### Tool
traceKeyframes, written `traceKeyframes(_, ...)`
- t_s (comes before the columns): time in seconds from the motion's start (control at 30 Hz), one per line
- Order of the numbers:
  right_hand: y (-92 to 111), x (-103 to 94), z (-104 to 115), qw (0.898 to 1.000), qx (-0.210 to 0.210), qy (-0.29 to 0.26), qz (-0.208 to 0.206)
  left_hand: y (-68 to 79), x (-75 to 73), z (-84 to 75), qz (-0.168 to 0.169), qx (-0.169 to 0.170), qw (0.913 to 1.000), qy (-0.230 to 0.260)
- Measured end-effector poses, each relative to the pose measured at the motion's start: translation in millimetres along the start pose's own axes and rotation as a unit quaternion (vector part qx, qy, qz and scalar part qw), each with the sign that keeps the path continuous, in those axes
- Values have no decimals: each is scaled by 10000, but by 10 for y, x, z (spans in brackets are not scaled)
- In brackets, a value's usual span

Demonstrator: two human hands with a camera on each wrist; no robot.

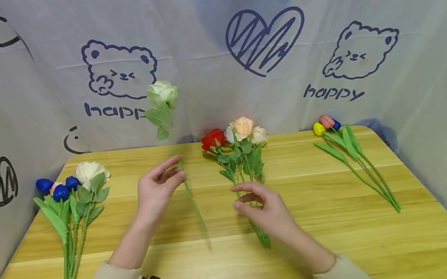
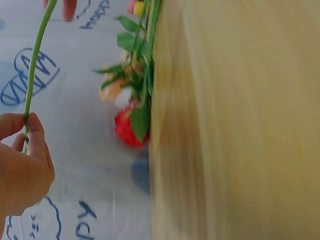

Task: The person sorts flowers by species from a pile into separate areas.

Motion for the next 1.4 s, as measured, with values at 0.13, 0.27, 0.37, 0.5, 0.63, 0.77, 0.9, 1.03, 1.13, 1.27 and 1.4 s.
traceKeyframes(0.13,-21,91,9,9994,133,189,250,-28,221,6,28,124,9994,306)
traceKeyframes(0.27,-36,165,28,9984,189,266,460,-23,416,15,69,305,9988,372)
traceKeyframes(0.37,-37,190,28,9987,212,90,454,-19,530,32,77,468,9983,344)
traceKeyframes(0.5,-34,202,10,9988,293,-164,347,-5,605,68,52,536,9980,340)
traceKeyframes(0.63,-33,213,2,9984,305,-216,430,25,629,101,43,411,9987,291)
traceKeyframes(0.77,-30,212,2,9978,403,-139,508,34,639,134,113,312,9993,200)
traceKeyframes(0.9,-34,193,0,9972,489,-21,573,35,647,148,158,183,9996,126)
traceKeyframes(1.03,-40,160,12,9970,462,162,605,30,661,135,196,82,9997,122)
traceKeyframes(1.13,-42,142,26,9970,384,324,592,20,663,129,192,132,9997,114)
traceKeyframes(1.27,-38,127,49,9960,236,662,545,31,651,95,184,314,9993,24)
traceKeyframes(1.4,-35,98,75,9939,172,978,483,37,630,52,247,616,9977,-96)
Point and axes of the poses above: each hand's wrist, its own y-axis away from the middle knuckle, its own x-axis out of the palm, z = x × y, the point moved 1 cm from there along -y, towards the middle knuckle, and after that the axes turned 2 degrees about -y, right-handed, at the moved point
